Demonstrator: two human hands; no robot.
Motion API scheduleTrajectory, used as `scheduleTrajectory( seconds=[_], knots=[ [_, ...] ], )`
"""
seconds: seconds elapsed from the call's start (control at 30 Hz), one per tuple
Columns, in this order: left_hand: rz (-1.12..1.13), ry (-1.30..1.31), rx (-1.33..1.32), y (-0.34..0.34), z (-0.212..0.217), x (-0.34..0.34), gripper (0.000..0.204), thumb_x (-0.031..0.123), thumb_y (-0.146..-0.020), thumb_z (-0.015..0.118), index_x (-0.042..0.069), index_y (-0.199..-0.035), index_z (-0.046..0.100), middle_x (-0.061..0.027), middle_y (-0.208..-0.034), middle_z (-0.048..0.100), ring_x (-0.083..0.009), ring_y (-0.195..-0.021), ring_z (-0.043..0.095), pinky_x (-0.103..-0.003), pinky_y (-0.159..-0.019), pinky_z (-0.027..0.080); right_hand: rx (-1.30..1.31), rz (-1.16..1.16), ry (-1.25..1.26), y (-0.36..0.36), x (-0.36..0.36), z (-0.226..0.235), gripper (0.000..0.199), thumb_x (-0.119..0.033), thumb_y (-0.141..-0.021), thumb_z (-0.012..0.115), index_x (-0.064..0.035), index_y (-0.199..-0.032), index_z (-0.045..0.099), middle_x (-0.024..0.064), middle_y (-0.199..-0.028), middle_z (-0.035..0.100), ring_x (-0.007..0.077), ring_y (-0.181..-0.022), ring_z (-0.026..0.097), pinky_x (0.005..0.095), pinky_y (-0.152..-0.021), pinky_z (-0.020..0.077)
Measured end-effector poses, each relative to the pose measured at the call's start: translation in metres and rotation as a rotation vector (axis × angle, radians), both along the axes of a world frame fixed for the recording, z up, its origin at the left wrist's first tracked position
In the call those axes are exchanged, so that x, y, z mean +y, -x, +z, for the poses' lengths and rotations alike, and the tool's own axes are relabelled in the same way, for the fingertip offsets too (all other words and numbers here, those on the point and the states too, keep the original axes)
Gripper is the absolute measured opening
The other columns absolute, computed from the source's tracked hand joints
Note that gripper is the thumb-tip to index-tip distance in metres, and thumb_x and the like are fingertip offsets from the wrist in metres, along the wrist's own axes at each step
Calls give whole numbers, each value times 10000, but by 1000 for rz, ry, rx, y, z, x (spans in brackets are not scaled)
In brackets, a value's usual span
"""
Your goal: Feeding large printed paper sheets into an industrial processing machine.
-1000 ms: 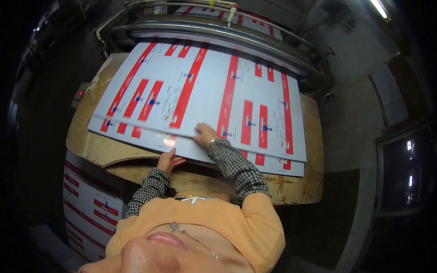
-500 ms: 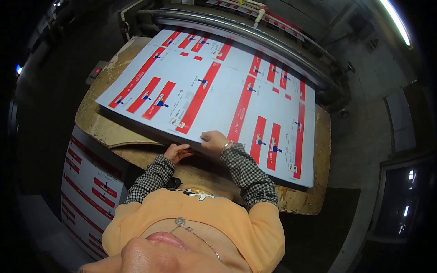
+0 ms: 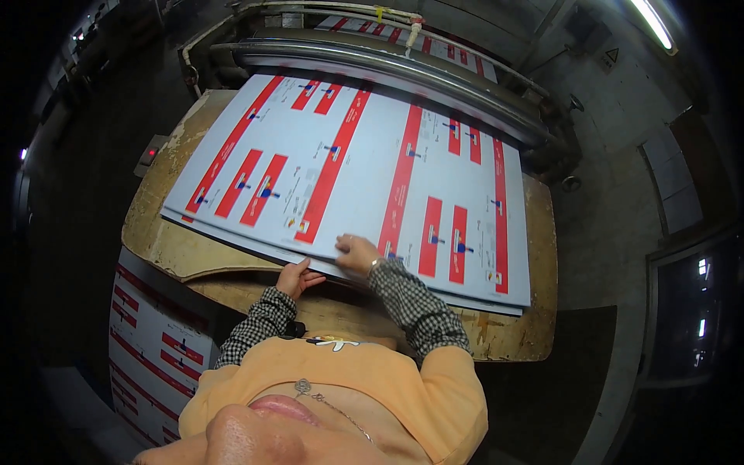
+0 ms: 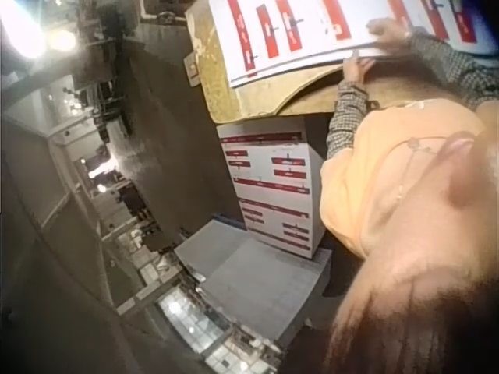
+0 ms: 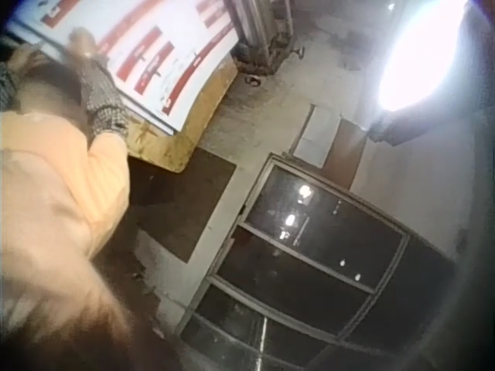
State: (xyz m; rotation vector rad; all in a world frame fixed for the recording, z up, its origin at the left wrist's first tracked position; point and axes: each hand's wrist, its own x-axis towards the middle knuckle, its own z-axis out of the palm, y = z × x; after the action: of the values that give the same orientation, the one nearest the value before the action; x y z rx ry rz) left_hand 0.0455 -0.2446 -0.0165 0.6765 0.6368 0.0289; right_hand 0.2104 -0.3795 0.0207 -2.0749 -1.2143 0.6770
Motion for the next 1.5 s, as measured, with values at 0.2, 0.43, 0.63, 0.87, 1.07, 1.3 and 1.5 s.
scheduleTrajectory(
  seconds=[0.2, 0.43, 0.63, 0.87, 1.07, 1.3, 1.5],
  knots=[
    [-4, -29, -18, -3, 12, -1, 282, 166, -881, 433, -66, -1042, 432, -177, -985, 549, -285, -866, 588, -408, -777, 507, -156, -321, 172, -28, 33, -4, 549, -264, -624, 668, -14, -1095, 538, 191, -1218, 442, 326, -1208, 329, 373, -994, 286],
    [-16, -4, -57, 1, 8, 0, 298, 83, -820, 496, -86, -1057, 434, -178, -985, 546, -290, -883, 582, -398, -763, 513, -481, 88, 247, 44, 3, 0, 731, -307, -627, 669, -66, -1248, 368, 215, -1320, 292, 382, -1251, 208, 526, -980, 233],
    [-39, -51, -32, 2, 25, 0, 286, 14, -751, 490, -75, -1022, 506, -187, -994, 568, -280, -935, 569, -397, -827, 481, 81, 57, 167, 4, 7, 45, 284, -207, -651, 567, -6, -848, 599, 164, -1010, 566, 307, -923, 534, 385, -764, 441],
    [6, 18, -53, 3, -4, 4, 412, 11, -775, 267, -92, -1158, 375, -225, -1105, 494, -356, -994, 527, -472, -855, 450, -152, -27, -266, 27, -6, 24, 256, -196, -639, 549, -2, -799, 593, 172, -941, 579, 322, -846, 551, 369, -724, 449],
    [-2, -62, -30, 5, -2, 5, 319, 128, -867, 393, -76, -1112, 400, -210, -1074, 515, -332, -966, 547, -439, -805, 484, -78, 64, -112, 23, -3, 0, 296, -209, -608, 585, -22, -838, 598, 156, -921, 575, 310, -883, 545, 369, -765, 440],
    [-17, -31, -6, -3, 9, 1, 344, 176, -880, 436, -81, -1102, 386, -202, -1053, 513, -326, -949, 548, -431, -812, 480, -277, -386, 122, -24, 29, -12, 468, -257, -663, 638, -19, -1056, 549, 208, -1206, 437, 360, -1180, 322, 400, -989, 271],
    [-24, -19, -84, 2, 12, 2, 362, 107, -838, 483, -79, -1130, 378, -193, -1050, 525, -301, -931, 564, -403, -790, 493, -510, 80, 265, 43, 7, 3, 775, -437, -608, 692, -61, -1224, 408, 235, -1324, 276, 390, -1237, 221, 482, -1012, 193]
  ],
)
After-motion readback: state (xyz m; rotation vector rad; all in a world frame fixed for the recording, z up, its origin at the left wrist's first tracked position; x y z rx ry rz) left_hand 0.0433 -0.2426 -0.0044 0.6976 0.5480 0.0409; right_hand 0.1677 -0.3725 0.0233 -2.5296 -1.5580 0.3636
